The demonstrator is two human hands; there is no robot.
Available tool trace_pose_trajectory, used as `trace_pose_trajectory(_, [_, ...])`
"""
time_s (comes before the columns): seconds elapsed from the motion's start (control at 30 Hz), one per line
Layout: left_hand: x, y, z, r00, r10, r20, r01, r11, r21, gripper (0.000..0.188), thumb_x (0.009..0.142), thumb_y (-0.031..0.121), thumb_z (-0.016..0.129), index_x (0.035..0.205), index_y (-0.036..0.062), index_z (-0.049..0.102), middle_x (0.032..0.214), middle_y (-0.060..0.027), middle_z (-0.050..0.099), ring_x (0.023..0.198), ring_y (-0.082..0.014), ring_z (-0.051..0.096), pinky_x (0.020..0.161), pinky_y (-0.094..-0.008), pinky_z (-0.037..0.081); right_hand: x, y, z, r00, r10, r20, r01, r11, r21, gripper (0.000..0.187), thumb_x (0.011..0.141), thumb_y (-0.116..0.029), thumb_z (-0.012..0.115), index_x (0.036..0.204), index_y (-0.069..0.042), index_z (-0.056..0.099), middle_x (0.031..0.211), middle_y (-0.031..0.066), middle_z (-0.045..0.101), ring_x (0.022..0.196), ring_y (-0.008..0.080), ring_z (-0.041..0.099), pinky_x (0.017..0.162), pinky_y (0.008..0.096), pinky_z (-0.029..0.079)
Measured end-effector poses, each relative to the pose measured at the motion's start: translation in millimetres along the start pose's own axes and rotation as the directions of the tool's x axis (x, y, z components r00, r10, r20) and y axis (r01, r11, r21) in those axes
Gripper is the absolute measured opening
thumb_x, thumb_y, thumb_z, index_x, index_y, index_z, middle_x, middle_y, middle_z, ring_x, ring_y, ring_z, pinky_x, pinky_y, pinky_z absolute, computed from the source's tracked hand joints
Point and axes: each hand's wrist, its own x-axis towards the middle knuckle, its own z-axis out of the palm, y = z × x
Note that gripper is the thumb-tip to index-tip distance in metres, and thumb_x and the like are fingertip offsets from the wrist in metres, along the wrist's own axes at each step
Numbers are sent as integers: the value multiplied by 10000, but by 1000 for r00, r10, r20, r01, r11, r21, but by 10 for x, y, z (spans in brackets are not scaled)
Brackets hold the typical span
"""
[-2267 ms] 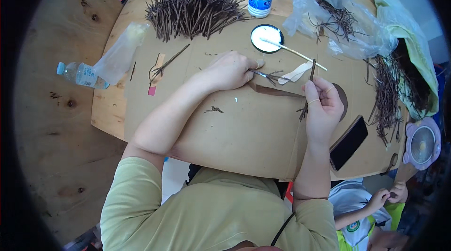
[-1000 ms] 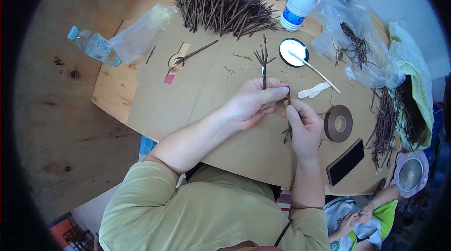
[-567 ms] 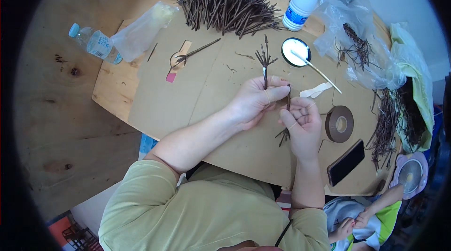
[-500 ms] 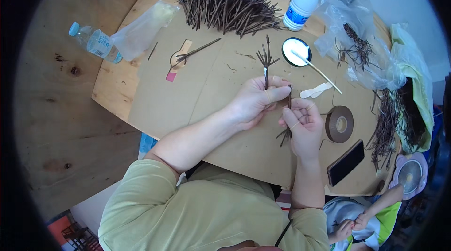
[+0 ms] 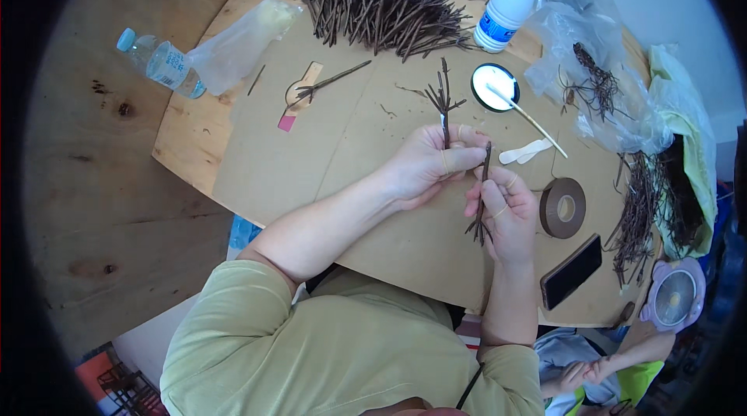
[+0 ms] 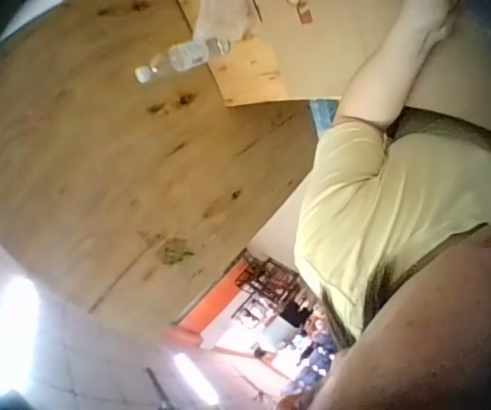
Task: The person assembles artificial branches by hand, selecting small brown sprigs and wrapping their bases with brown tape to join them into larger clusters.
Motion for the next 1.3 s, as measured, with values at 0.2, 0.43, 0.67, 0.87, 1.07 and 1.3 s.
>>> trace_pose_trajectory(0.2, [2, 4, -9, 1000, 5, 29, -4, 1000, -15, 125, 776, 1, 597, 889, 53, 589, 885, -11, 580, 691, -66, 534, 632, -192, 439, -16, -18, 11, 997, 44, 61, -49, 995, 84, 211, 859, -26, 470, 1054, 53, 488, 779, 117, 584, 575, 151, 564, 513, 228, 456])
trace_pose_trajectory(0.43, [-4, 9, -60, 999, 33, 32, -34, 999, 33, 124, 774, 15, 608, 885, 58, 576, 868, 2, 566, 709, -58, 523, 632, -198, 434, -30, -46, 88, 999, -33, 27, 30, 995, 96, 178, 830, 16, 489, 1006, 41, 497, 766, 111, 572, 529, 168, 579, 442, 219, 465])
trace_pose_trajectory(0.67, [17, 4, -87, 996, 54, 74, -64, 988, 143, 124, 769, 33, 625, 877, 57, 570, 809, 20, 546, 699, -41, 479, 644, -203, 407, -32, -31, 84, 996, -8, 90, 5, 999, 34, 155, 832, 29, 479, 984, 40, 505, 758, 95, 566, 613, 168, 593, 517, 246, 498])
trace_pose_trajectory(0.87, [6, 45, -66, 989, 147, 3, -144, 963, 227, 129, 764, 39, 633, 876, 53, 570, 741, 35, 519, 703, -33, 468, 662, -207, 408, -48, -96, 166, 997, 57, 45, -60, 997, 53, 161, 829, 16, 494, 988, 43, 505, 752, 85, 560, 593, 151, 589, 519, 237, 497])
trace_pose_trajectory(1.07, [5, 43, -57, 986, 148, 69, -159, 969, 191, 126, 757, 31, 633, 866, 49, 573, 722, 29, 521, 696, -40, 500, 655, -200, 407, -59, -26, 119, 998, 23, 50, -22, 999, -25, 186, 839, -29, 508, 1013, 37, 510, 735, 84, 575, 570, 145, 595, 490, 213, 477])
trace_pose_trajectory(1.3, [18, 33, -142, 984, 146, 101, -163, 969, 186, 129, 736, 6, 637, 823, 63, 561, 805, -5, 532, 694, -53, 498, 637, -207, 425, -67, -25, 151, 993, 62, 96, -61, 998, -6, 229, 874, -85, 478, 1065, 38, 507, 752, 86, 595, 622, 165, 608, 543, 224, 472])
